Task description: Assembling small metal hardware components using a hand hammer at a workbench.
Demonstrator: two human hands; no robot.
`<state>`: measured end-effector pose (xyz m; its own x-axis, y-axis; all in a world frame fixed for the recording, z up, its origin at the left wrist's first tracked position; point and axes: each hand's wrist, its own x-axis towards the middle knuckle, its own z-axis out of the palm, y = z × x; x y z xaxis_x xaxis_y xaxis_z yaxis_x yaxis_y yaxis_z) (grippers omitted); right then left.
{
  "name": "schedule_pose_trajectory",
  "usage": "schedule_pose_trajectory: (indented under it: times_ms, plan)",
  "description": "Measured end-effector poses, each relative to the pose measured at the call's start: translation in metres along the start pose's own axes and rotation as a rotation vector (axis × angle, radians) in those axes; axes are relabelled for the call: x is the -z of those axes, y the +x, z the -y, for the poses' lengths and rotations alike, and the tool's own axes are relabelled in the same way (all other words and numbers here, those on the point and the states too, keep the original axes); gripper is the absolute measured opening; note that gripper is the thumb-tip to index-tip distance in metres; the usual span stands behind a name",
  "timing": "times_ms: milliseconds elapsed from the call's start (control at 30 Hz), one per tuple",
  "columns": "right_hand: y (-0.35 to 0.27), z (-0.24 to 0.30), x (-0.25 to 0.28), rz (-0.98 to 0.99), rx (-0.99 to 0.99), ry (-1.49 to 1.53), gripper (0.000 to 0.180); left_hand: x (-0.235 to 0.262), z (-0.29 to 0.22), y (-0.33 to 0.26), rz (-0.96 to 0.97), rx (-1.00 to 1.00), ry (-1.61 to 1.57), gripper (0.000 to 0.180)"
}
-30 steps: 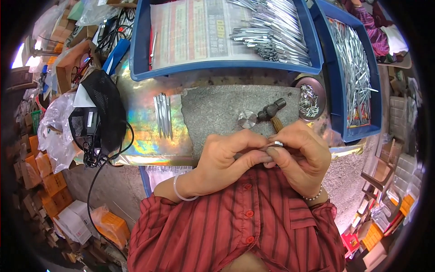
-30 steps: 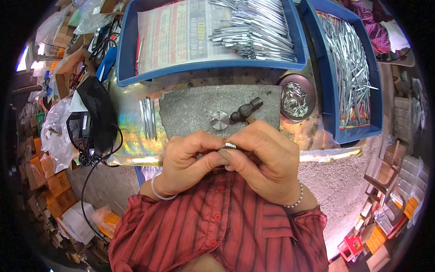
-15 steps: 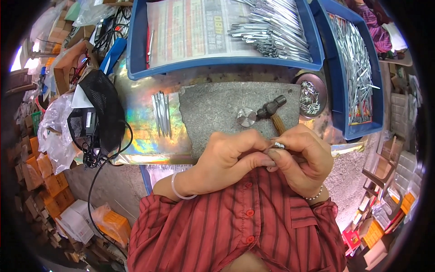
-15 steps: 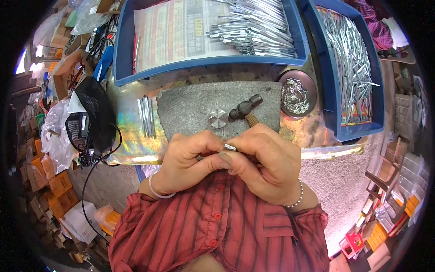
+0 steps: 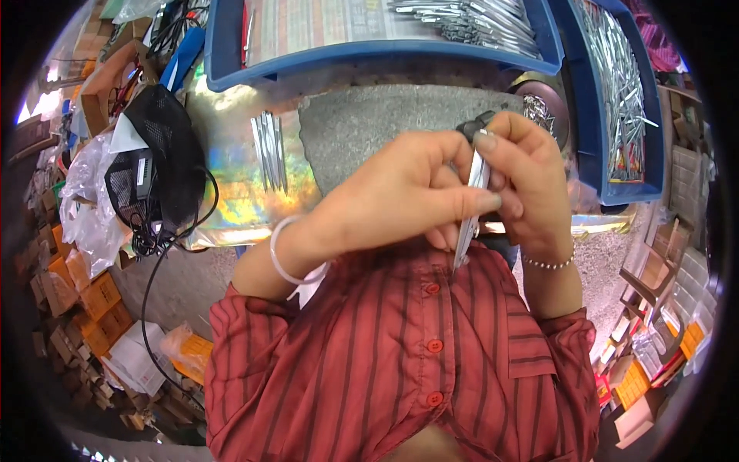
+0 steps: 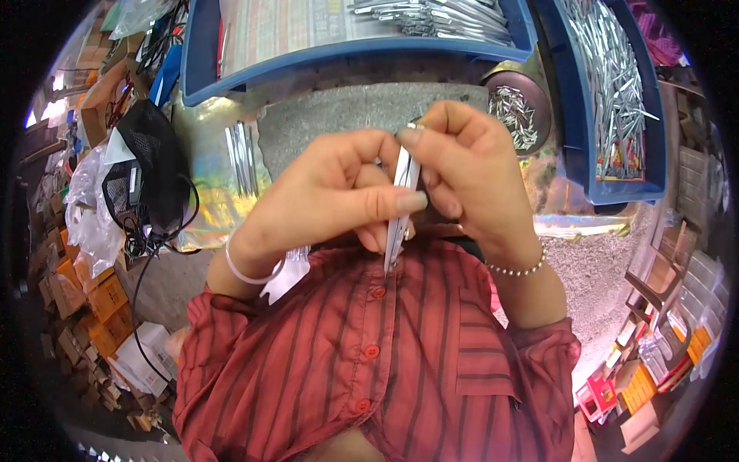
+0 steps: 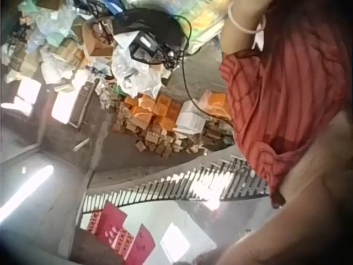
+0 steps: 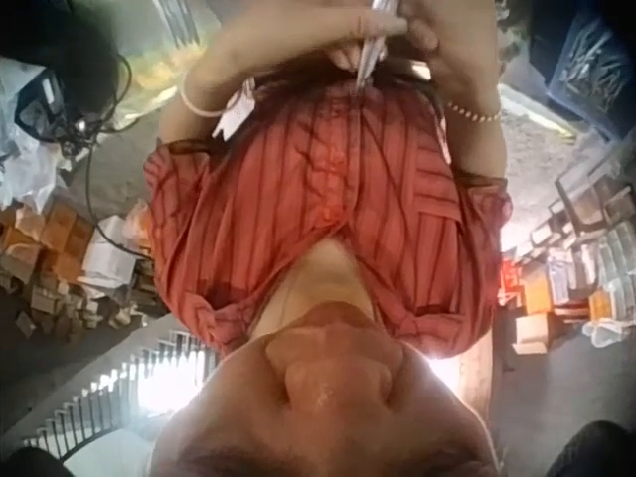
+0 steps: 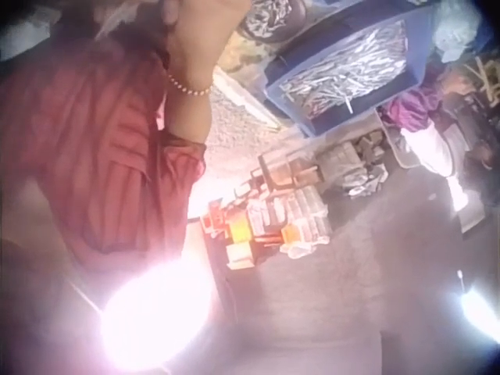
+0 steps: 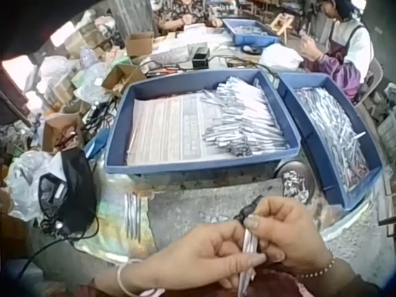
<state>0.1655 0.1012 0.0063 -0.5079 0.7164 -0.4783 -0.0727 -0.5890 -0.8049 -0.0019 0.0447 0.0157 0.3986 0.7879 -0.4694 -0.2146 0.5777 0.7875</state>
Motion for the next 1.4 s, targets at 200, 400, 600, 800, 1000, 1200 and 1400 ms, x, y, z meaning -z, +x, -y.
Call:
schedule_pose_trajectory:
  times_ms: [200,400,600,800,1000,1200,1400]
  plan:
    - [0.008,-0.005,0.007,-0.001,-0.062,0.159,0.013,0.003,-0.002,0.011,0.017,0.048,-0.079,0.028]
    - [0.001,-0.01,0.011,-0.024,-0.015,0.216,0.012,0.001,-0.007,0.014,0.058,0.069,-0.03,0.026]
    - [-0.007,-0.012,0.015,-0.056,0.054,0.192,0.014,-0.004,-0.011,0.02,0.119,0.075,0.061,0.023]
    - [-0.038,0.006,0.031,-0.345,0.351,-0.127,0.01,-0.01,0.002,0.014,0.085,-0.087,0.149,0.018]
    - [-0.036,-0.015,0.11,-0.714,0.485,-1.337,0.017,-0.004,0.023,-0.001,-0.321,-0.5,-0.015,0.012]
    - [-0.01,-0.036,0.115,-0.87,0.457,-1.475,0.029,-0.011,0.029,-0.016,-0.344,-0.567,-0.489,0.012]
    - [-0.049,-0.02,0.025,-0.23,0.386,-0.422,0.029,-0.017,0.046,-0.013,-0.262,-0.442,-0.756,0.011]
